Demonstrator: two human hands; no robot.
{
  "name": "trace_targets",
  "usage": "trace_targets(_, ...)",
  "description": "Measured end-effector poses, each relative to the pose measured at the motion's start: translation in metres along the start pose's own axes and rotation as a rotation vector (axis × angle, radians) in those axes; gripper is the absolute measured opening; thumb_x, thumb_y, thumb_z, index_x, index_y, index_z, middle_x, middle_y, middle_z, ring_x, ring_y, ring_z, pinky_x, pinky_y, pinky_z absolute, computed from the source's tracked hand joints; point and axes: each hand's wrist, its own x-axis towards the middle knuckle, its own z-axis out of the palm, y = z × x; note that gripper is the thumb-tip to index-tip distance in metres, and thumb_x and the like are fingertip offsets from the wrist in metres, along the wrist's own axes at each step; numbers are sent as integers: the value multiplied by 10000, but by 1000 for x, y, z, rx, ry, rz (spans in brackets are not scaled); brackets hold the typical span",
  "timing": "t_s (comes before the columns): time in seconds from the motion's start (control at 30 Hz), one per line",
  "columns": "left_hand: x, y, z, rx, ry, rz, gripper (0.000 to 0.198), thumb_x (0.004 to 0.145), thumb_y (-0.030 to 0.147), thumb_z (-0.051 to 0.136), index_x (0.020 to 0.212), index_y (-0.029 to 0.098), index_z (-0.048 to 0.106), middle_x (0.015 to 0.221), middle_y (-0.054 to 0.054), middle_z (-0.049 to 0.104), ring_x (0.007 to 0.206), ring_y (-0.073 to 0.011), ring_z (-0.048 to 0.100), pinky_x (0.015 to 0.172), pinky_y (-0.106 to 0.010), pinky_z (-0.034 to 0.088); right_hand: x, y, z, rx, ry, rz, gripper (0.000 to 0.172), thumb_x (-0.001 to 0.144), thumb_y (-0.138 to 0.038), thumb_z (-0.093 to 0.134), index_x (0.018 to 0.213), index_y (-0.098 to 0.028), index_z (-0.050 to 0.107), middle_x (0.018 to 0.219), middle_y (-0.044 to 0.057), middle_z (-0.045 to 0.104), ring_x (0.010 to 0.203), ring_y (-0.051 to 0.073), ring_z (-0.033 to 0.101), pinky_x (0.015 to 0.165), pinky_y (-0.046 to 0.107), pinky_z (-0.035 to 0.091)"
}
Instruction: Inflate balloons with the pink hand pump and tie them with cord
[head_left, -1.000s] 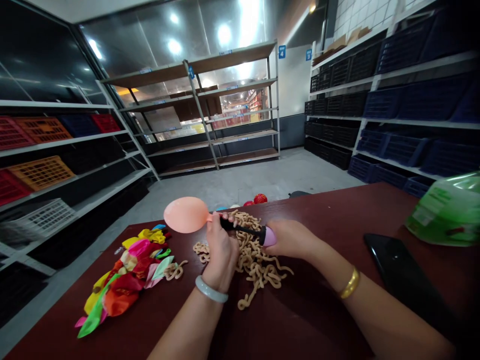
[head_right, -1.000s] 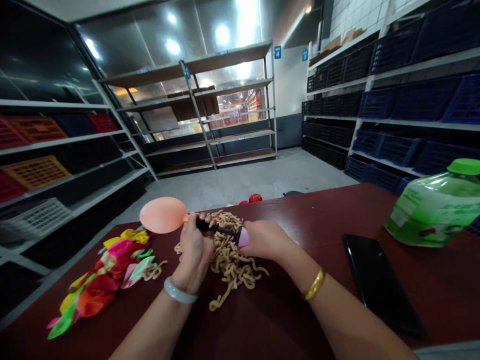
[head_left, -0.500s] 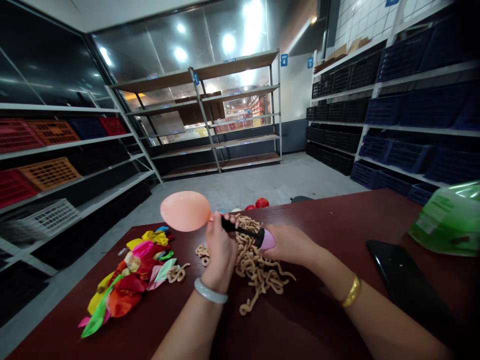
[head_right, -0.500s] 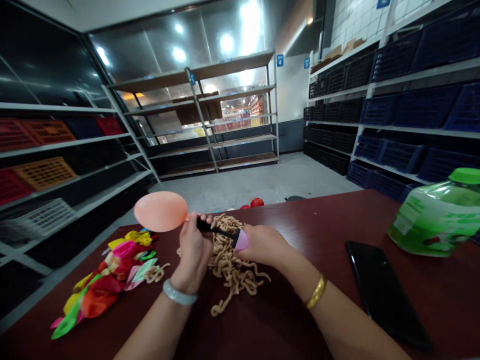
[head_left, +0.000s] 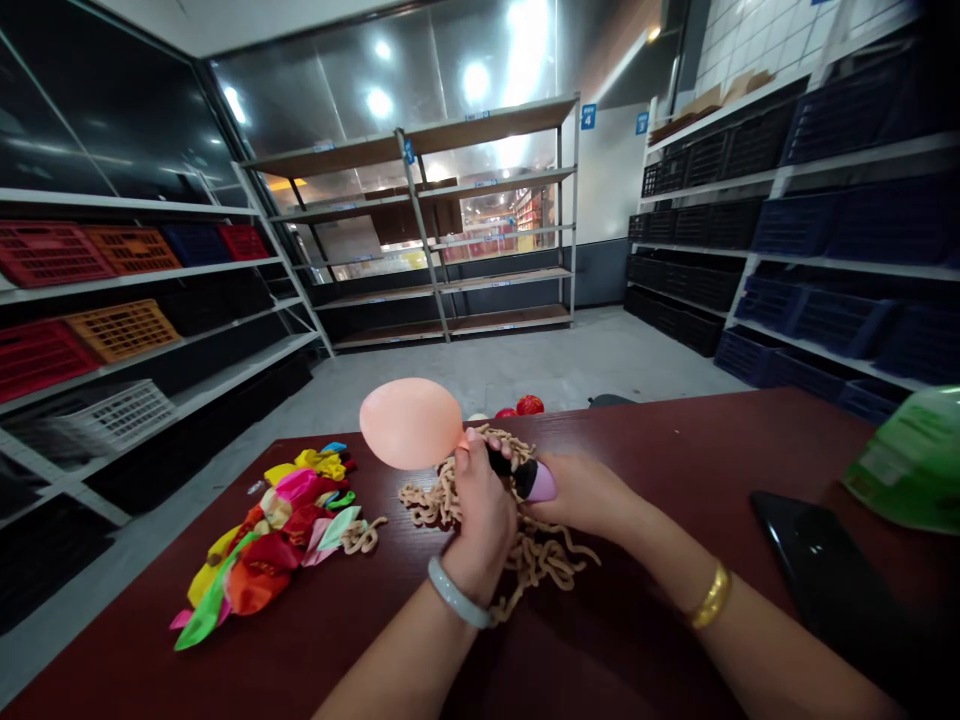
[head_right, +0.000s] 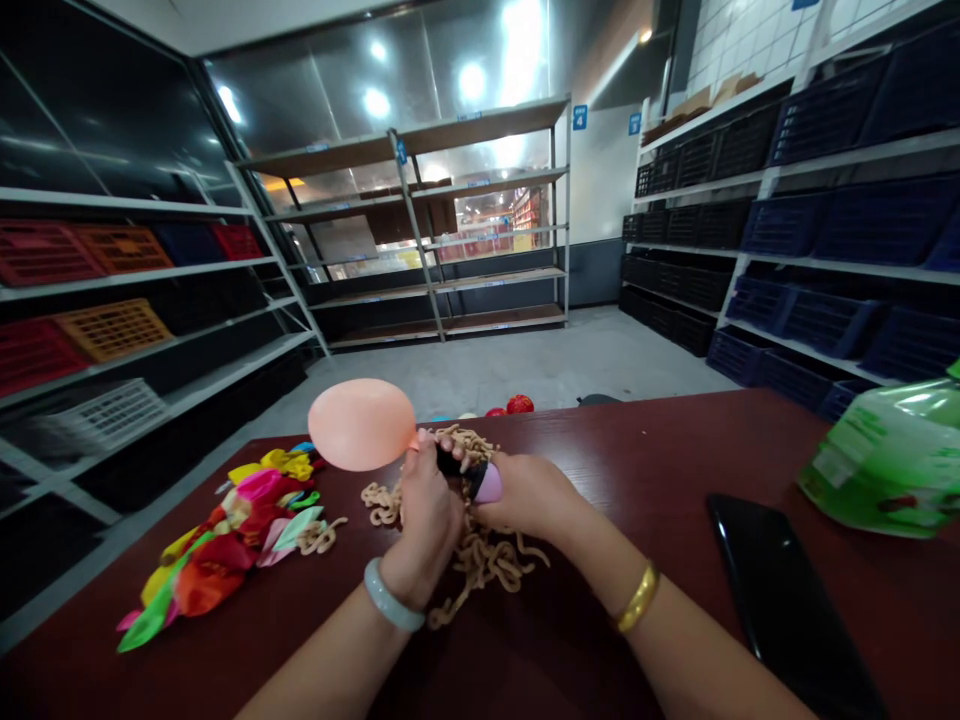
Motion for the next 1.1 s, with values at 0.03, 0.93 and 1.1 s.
trace_targets(0.03,-7,-1,6,-6,-17,-2,293,820,353,671,766,197,428,645,39,479,538,-87,482,521,-223,402,-1,-3,-2,23,5,2,440,718,-500,644,1081,-254,615,979,50,722,865,252,661,633,270,377)
trace_targets(0.93,4,0,-4,-14,10,-72,288,779,292,701,771,201,428,651,38,476,551,-95,490,513,-225,388,1,12,3,166,-70,2,389,666,-442,686,1006,-256,657,911,9,720,768,202,642,607,252,383)
trace_targets(1.1,-10,-3,5,-10,-30,-78,282,793,300,684,747,195,426,644,35,456,553,-91,475,513,-223,391,1,7,3,234,-49,-11,396,671,-431,684,1026,-259,650,910,-5,716,768,194,640,608,243,393)
